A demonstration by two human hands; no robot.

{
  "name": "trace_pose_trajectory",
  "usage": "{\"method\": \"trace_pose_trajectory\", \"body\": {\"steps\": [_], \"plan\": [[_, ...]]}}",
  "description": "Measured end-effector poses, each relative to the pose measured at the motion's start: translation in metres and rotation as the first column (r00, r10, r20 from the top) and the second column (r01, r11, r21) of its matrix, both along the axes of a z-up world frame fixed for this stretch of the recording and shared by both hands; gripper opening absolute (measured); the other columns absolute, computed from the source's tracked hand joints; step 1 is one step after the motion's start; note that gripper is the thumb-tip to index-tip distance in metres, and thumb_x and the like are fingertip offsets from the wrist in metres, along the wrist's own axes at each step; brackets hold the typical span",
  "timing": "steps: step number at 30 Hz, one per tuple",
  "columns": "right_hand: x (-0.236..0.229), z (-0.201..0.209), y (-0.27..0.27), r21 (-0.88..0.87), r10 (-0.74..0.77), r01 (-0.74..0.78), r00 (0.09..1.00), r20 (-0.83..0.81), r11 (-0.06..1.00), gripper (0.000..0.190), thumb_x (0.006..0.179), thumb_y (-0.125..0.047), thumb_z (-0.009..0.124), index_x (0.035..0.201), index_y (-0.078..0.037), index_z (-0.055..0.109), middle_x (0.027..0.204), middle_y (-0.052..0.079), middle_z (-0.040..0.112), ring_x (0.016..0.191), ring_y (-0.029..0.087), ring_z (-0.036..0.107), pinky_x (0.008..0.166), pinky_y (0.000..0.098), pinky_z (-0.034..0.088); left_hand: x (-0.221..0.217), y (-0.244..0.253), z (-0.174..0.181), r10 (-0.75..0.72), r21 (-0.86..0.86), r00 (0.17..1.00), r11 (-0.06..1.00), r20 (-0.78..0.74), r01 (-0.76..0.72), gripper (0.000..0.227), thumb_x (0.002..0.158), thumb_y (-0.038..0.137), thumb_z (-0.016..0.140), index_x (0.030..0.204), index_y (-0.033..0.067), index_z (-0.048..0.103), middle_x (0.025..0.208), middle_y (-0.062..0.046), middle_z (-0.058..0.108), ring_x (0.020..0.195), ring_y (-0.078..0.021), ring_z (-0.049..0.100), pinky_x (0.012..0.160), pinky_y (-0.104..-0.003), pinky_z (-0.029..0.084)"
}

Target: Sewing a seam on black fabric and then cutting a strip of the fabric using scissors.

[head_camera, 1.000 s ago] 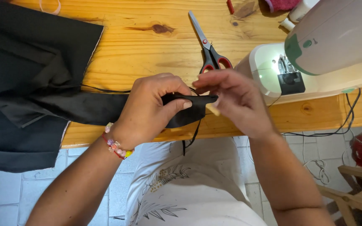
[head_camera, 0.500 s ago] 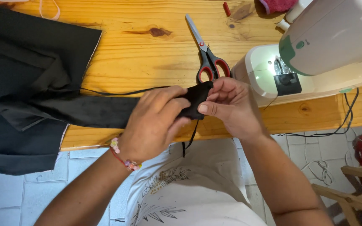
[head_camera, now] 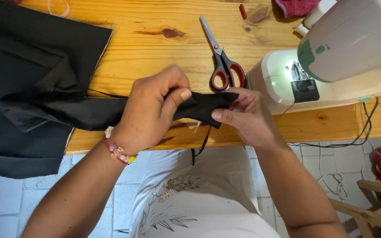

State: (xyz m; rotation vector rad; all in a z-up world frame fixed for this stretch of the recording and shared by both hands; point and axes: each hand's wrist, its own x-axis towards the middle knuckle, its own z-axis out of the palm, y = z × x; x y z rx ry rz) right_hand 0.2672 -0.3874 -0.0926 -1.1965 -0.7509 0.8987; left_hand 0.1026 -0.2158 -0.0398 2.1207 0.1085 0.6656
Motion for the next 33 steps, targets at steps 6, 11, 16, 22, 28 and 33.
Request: {"method": "trace_pose_trajectory", "body": {"steps": [6, 11, 16, 22, 28, 33], "plan": [[-0.004, 0.010, -0.009, -0.170, 0.173, -0.137, 0.960, 0.219, 0.976, 0.016, 0.095, -0.015, 0.072, 0.082, -0.013, 0.062, 0.082, -0.011, 0.053, 0.081, 0.002, 0.051, 0.070, 0.0201, 0.045, 0.018, 0.008, 0.001, 0.031, 0.041, 0.996, 0.999, -0.083, -0.028, 0.016, 0.100, 0.002, 0.059, 0.091, 0.0113, 0.050, 0.075, 0.000, 0.054, 0.065, -0.0177, 0.048, 0.065, -0.032, 0.038], [0.001, 0.003, -0.010, -0.187, 0.136, -0.111, 0.983, 0.126, 0.976, 0.008, 0.086, -0.013, 0.080, 0.087, -0.006, 0.076, 0.089, -0.010, 0.063, 0.087, 0.006, 0.059, 0.076, 0.0239, 0.056, 0.027, 0.012, -0.005, -0.039, 0.076, 0.986, 0.996, -0.162, 0.052, 0.016, 0.100, 0.004, 0.062, 0.088, 0.0124, 0.055, 0.071, 0.001, 0.056, 0.062, -0.0177, 0.048, 0.061, -0.033, 0.038], [-0.003, -0.004, -0.005, 0.030, 0.224, -0.222, 0.965, -0.138, 0.975, 0.019, 0.092, -0.014, 0.075, 0.096, -0.005, 0.059, 0.106, 0.006, 0.057, 0.102, 0.020, 0.057, 0.091, 0.0346, 0.048, 0.025, 0.011, -0.017, 0.171, 0.403, 0.984, 0.905, -0.053, -0.135, 0.015, 0.095, 0.006, 0.072, 0.104, 0.0090, 0.059, 0.085, -0.009, 0.059, 0.075, -0.0335, 0.055, 0.068, -0.043, 0.041], [-0.003, -0.009, -0.007, 0.017, 0.201, -0.201, 0.973, -0.116, 0.979, 0.034, 0.103, -0.036, 0.063, 0.103, -0.003, 0.071, 0.103, 0.003, 0.068, 0.097, 0.016, 0.063, 0.085, 0.0320, 0.053, 0.002, -0.018, -0.012, -0.067, 0.363, 0.971, 0.931, 0.229, -0.021, 0.011, 0.103, 0.012, 0.065, 0.107, 0.0023, 0.069, 0.104, -0.012, 0.067, 0.092, -0.0327, 0.061, 0.081, -0.045, 0.045], [-0.001, 0.002, -0.008, -0.145, 0.271, -0.245, 0.943, 0.195, 0.959, 0.034, 0.102, -0.042, 0.058, 0.095, -0.009, 0.066, 0.086, -0.006, 0.054, 0.082, 0.008, 0.050, 0.073, 0.0254, 0.043, 0.001, -0.027, -0.028, 0.028, 0.120, 0.991, 0.992, 0.134, -0.044, 0.014, 0.099, 0.010, 0.070, 0.112, 0.0060, 0.071, 0.099, -0.010, 0.070, 0.091, -0.0283, 0.065, 0.082, -0.039, 0.051], [-0.006, 0.005, -0.008, -0.174, 0.251, -0.216, 0.945, 0.208, 0.961, 0.026, 0.099, -0.028, 0.066, 0.079, -0.014, 0.057, 0.077, -0.009, 0.041, 0.073, 0.007, 0.038, 0.064, 0.0233, 0.031, 0.008, -0.031, -0.027, 0.072, -0.159, 0.997, 0.985, 0.013, -0.069, 0.013, 0.087, 0.010, 0.080, 0.099, 0.0120, 0.076, 0.092, -0.003, 0.073, 0.085, -0.0170, 0.069, 0.078, -0.030, 0.053]]}}
